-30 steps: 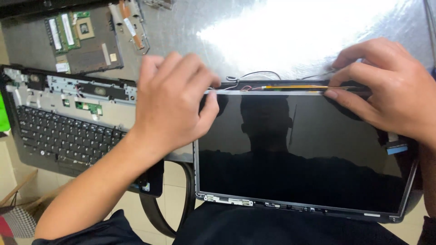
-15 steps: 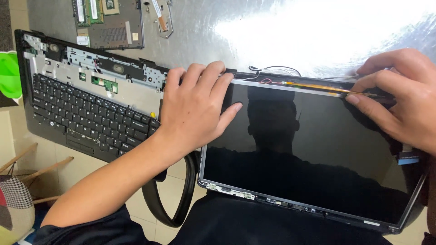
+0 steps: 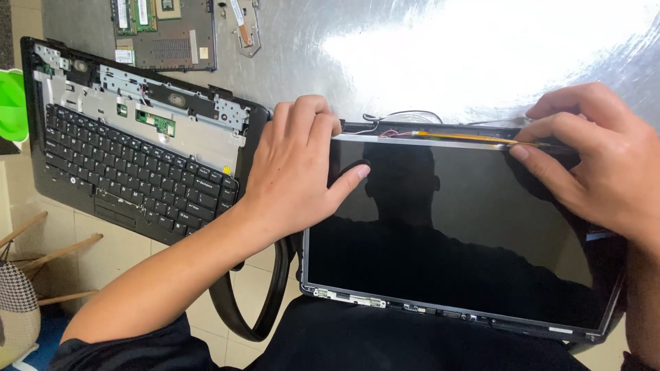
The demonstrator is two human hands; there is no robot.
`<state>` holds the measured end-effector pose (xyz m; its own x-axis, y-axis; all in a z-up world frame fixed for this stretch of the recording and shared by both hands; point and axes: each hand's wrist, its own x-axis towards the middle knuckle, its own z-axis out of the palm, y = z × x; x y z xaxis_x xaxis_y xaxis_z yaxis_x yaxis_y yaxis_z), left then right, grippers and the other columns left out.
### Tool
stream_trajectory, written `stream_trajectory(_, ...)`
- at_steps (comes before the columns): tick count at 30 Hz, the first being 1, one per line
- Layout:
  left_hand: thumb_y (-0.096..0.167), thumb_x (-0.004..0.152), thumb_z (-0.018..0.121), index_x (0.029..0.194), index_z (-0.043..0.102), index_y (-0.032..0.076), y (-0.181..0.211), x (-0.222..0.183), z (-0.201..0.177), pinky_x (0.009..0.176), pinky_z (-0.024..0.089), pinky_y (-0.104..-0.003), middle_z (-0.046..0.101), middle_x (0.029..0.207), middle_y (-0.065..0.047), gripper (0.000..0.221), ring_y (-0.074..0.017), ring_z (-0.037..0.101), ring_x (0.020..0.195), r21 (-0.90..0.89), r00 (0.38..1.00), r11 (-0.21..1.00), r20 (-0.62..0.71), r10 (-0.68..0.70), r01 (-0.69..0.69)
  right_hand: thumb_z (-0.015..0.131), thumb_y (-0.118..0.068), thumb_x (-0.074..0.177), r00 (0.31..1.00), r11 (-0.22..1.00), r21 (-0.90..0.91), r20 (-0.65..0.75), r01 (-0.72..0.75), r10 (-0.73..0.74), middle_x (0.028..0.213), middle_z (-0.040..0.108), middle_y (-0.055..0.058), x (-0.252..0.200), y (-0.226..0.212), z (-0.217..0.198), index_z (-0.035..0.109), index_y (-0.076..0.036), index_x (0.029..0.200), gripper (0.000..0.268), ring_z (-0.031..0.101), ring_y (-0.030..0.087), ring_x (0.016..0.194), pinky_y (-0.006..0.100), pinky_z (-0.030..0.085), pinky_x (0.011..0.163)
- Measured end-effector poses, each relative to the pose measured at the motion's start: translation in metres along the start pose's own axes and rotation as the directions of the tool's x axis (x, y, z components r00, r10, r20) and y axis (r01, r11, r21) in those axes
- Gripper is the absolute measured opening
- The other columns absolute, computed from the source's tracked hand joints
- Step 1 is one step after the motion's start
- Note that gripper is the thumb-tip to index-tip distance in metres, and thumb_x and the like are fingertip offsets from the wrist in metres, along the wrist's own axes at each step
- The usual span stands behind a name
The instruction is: Technician assembles a laptop by positioning the LCD screen, routing internal antenna and video cables, and securing the assembly with a screwdriver.
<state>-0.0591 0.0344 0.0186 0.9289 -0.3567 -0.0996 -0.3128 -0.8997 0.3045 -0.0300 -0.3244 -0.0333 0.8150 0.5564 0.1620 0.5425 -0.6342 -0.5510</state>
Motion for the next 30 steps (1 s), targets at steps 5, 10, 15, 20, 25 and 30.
stream_trajectory(5, 0.048, 0.090, 0.076, 0.109, 0.054, 0.006, 0.002, 0.002, -0.003, 0.080, 0.044, -0.043, 0.049, 0.119, -0.010, 0.051, -0.0315, 0.046, 0.104, 0.019, 1.000, 1.000, 0.007, -0.002, 0.001, 0.081, -0.007, 0.105, 1.000, 0.998, -0.046, -0.002, 0.030, -0.030, 0.122, 0.067, 0.022, -0.002, 0.006, -0.002, 0.076, 0.005, 0.110, 0.014, 0.065, 0.036, 0.112, 0.045, 0.054, 0.094)
stream_trajectory(10, 0.044, 0.094, 0.070, 0.107, 0.052, 0.006, 0.004, 0.002, -0.002, 0.080, 0.039, -0.041, 0.051, 0.111, -0.008, 0.044, -0.0290, 0.050, 0.096, -0.085, 0.999, 0.996, 0.049, -0.015, 0.019, 0.079, -0.001, 0.106, 1.000, 1.000, 0.002, -0.021, 0.011, -0.011, 0.122, 0.067, 0.025, -0.002, 0.002, -0.008, 0.074, 0.008, 0.109, 0.011, 0.062, 0.042, 0.118, 0.048, 0.052, 0.095)
stream_trajectory(15, 0.044, 0.095, 0.068, 0.115, 0.054, 0.007, 0.011, -0.009, -0.002, 0.083, 0.039, -0.043, 0.060, 0.106, -0.006, 0.045, -0.0315, 0.048, 0.096, -0.138, 1.000, 0.990, 0.021, 0.019, -0.016, 0.074, -0.009, 0.111, 0.997, 0.995, -0.097, 0.072, 0.006, 0.001, 0.124, 0.065, 0.027, -0.008, 0.005, -0.012, 0.075, 0.007, 0.114, 0.016, 0.061, 0.040, 0.122, 0.048, 0.051, 0.096)
stream_trajectory(20, 0.043, 0.095, 0.068, 0.118, 0.057, 0.007, 0.012, -0.012, -0.002, 0.086, 0.040, -0.042, 0.060, 0.107, -0.006, 0.045, -0.0318, 0.048, 0.098, -0.182, 1.000, 0.983, 0.000, 0.011, -0.011, 0.075, -0.008, 0.109, 0.996, 0.998, -0.057, 0.082, -0.031, 0.036, 0.119, 0.064, 0.023, -0.009, 0.002, -0.010, 0.077, 0.005, 0.120, 0.017, 0.058, 0.037, 0.117, 0.045, 0.047, 0.092)
stream_trajectory(25, 0.043, 0.096, 0.067, 0.120, 0.059, 0.006, 0.009, -0.013, 0.001, 0.087, 0.041, -0.043, 0.060, 0.107, -0.008, 0.045, -0.0326, 0.048, 0.096, -0.182, 0.999, 0.982, -0.029, 0.040, -0.045, 0.076, -0.009, 0.109, 0.994, 0.992, -0.127, 0.105, -0.018, 0.031, 0.117, 0.064, 0.020, -0.006, -0.001, -0.011, 0.081, 0.000, 0.124, 0.018, 0.057, 0.037, 0.112, 0.047, 0.047, 0.098)
stream_trajectory(30, 0.040, 0.096, 0.069, 0.120, 0.060, 0.007, 0.008, -0.013, 0.002, 0.083, 0.040, -0.042, 0.059, 0.104, -0.007, 0.042, -0.0319, 0.046, 0.090, -0.178, 0.997, 0.982, -0.038, 0.065, -0.071, 0.074, -0.012, 0.108, 0.990, 0.985, -0.156, 0.129, 0.074, -0.054, 0.114, 0.066, 0.016, -0.002, 0.000, -0.009, 0.079, -0.006, 0.121, 0.015, 0.061, 0.037, 0.107, 0.048, 0.049, 0.094)
